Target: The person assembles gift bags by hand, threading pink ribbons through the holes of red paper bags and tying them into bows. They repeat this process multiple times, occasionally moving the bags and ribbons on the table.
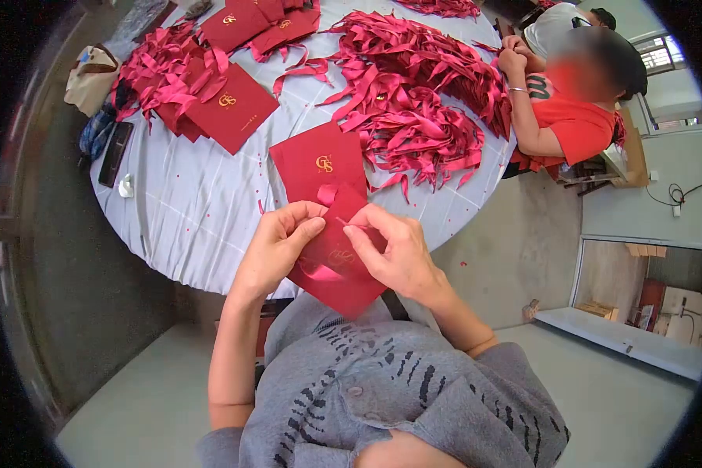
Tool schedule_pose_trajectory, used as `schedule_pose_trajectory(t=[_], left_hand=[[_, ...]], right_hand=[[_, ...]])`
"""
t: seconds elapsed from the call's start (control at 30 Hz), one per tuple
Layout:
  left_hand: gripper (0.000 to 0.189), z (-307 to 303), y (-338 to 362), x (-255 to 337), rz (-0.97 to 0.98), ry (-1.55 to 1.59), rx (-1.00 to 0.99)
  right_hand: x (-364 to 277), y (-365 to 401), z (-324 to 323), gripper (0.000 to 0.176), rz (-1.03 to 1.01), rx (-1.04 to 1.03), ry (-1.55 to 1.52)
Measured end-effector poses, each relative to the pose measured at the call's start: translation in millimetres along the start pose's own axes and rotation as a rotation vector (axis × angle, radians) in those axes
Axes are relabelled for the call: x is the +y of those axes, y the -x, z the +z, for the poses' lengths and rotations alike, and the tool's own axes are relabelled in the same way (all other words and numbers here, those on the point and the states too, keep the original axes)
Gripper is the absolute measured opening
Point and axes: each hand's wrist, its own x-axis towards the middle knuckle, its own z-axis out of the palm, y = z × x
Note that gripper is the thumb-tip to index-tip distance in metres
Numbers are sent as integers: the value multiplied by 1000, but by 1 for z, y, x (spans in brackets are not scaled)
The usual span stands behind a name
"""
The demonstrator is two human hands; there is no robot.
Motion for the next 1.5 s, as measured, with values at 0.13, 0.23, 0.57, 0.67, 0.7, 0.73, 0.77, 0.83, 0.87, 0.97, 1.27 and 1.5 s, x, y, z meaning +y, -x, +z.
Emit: schedule_pose_trajectory(t=[0.13,0.23,0.57,0.67,0.7,0.73,0.77,0.83,0.87,0.97,1.27,1.5], left_hand=[[15,5,0,-1,63,-53,63],[13,8,1,1,80,-172,112],[14,36,4,8,428,-703,327],[15,36,2,1,512,-795,363],[15,35,1,-2,571,-850,379],[15,34,0,-4,579,-848,375],[16,34,0,-5,593,-863,376],[17,33,2,-7,604,-881,379],[19,32,2,-7,618,-925,387],[22,32,1,-10,653,-1001,385],[30,30,5,-7,694,-1221,284],[26,22,2,-12,647,-1042,351]], right_hand=[[1,-1,2,6,-13,24,-6],[-2,-2,1,10,7,8,2],[-2,-6,0,10,37,-23,64],[5,-6,11,10,66,24,32],[9,-6,15,10,80,39,-11],[10,-7,17,9,93,53,-53],[10,-7,18,9,146,40,-80],[13,-9,19,10,187,12,-138],[14,-10,20,10,229,-17,-197],[11,-11,26,12,220,10,-111],[30,-14,32,12,230,-70,-297],[26,-10,37,14,106,13,-168]])
